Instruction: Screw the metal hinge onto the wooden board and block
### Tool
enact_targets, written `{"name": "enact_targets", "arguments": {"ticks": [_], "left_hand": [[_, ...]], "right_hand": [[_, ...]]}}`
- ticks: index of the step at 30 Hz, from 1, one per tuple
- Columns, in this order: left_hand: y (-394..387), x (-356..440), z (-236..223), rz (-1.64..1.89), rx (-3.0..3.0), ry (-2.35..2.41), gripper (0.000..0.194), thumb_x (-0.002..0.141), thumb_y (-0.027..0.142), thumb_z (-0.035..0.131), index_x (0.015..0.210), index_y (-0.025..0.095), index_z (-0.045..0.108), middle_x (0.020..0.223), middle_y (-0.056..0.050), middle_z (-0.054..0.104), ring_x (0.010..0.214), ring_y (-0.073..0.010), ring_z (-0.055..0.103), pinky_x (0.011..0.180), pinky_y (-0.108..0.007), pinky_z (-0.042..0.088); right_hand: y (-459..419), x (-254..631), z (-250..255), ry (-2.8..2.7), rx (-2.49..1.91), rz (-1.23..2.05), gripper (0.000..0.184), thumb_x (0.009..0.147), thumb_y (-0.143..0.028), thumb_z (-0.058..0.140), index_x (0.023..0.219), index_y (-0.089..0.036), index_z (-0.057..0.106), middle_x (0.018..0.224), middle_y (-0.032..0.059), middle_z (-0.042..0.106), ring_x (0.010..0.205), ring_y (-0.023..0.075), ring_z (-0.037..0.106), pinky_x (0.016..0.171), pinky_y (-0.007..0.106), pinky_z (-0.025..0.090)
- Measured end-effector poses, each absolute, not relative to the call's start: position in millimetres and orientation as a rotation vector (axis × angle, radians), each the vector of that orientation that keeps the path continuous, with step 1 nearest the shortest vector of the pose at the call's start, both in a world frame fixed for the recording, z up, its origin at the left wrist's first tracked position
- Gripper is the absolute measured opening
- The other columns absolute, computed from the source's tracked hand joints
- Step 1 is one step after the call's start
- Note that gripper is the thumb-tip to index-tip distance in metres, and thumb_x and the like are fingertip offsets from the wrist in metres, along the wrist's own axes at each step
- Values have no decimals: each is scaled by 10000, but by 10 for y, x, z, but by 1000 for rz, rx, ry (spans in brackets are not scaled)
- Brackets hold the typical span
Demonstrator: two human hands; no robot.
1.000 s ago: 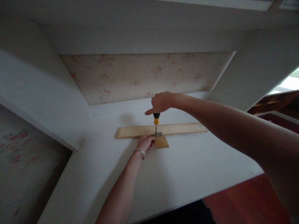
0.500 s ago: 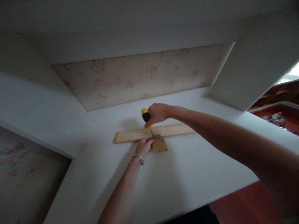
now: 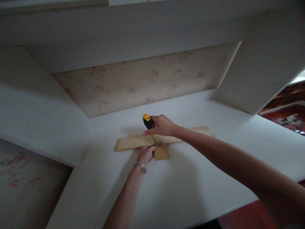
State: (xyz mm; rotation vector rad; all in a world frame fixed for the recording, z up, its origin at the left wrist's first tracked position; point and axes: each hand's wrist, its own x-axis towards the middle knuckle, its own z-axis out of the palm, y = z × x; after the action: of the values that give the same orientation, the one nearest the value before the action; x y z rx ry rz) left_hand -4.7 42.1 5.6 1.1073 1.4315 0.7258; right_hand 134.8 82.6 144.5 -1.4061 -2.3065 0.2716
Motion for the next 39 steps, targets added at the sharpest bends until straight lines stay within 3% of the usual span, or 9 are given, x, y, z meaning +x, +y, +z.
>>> {"name": "enact_targets", "arguments": {"ticks": [4,8,11,16,19,25,30,34,39], "left_hand": [[418,-22,85,724,1095,1426,219,674,365,567,580,174,519,383,57,387,302,-67,296,318,-214,116],[418,-8,79,723,1093,1421,221,683,362,575,587,171,518,381,62,369,308,-61,285,325,-210,114],[422,-4,66,718,1082,1418,240,688,367,581,572,175,497,370,68,339,307,-58,260,329,-213,104],[412,7,70,732,1083,1441,230,685,358,603,590,167,517,386,70,344,309,-54,260,329,-213,101],[397,6,75,754,1089,1446,220,689,357,603,613,158,545,412,67,364,314,-51,263,328,-212,101],[386,-8,63,761,1105,1434,249,699,385,604,608,158,558,399,67,361,320,-66,297,336,-212,120],[402,-2,23,748,1169,1441,315,716,442,617,600,150,592,405,62,374,342,-65,295,362,-221,149],[406,8,7,746,1194,1438,288,740,415,606,645,144,624,405,61,391,351,-69,306,381,-220,164],[384,48,55,718,1225,1489,258,788,373,553,666,154,613,389,65,374,336,-78,320,378,-216,167]], "right_hand": [[687,1271,1328,-2181,-1524,37,620,673,-795,480,879,-215,555,717,27,654,606,177,573,505,262,275],[566,1168,1234,-2043,-1607,-66,577,753,-766,407,865,-217,548,743,37,658,616,184,585,533,275,298],[539,1118,1194,-1913,-1590,10,522,784,-708,443,888,-206,538,794,44,653,665,184,589,576,278,341],[607,1114,1260,-2067,-1135,326,408,820,-471,579,1119,-209,489,997,43,627,842,155,575,697,257,385],[648,1142,1369,-2077,-1061,426,374,840,-461,555,1098,-194,505,931,35,617,775,144,549,686,263,384],[522,1270,1740,-1687,-909,500,413,887,-461,471,1183,-184,392,1004,59,557,821,136,515,727,282,420],[293,1539,1899,-1774,-1033,345,360,882,-413,487,1139,-164,443,982,49,545,846,143,500,770,297,402],[68,1784,1664,-1980,-1206,445,279,871,-397,505,1030,-168,506,896,34,568,779,141,502,725,282,393],[-215,2074,1333,-1935,-1343,526,286,878,-419,497,1036,-182,515,875,36,593,765,150,529,696,281,402]]}}
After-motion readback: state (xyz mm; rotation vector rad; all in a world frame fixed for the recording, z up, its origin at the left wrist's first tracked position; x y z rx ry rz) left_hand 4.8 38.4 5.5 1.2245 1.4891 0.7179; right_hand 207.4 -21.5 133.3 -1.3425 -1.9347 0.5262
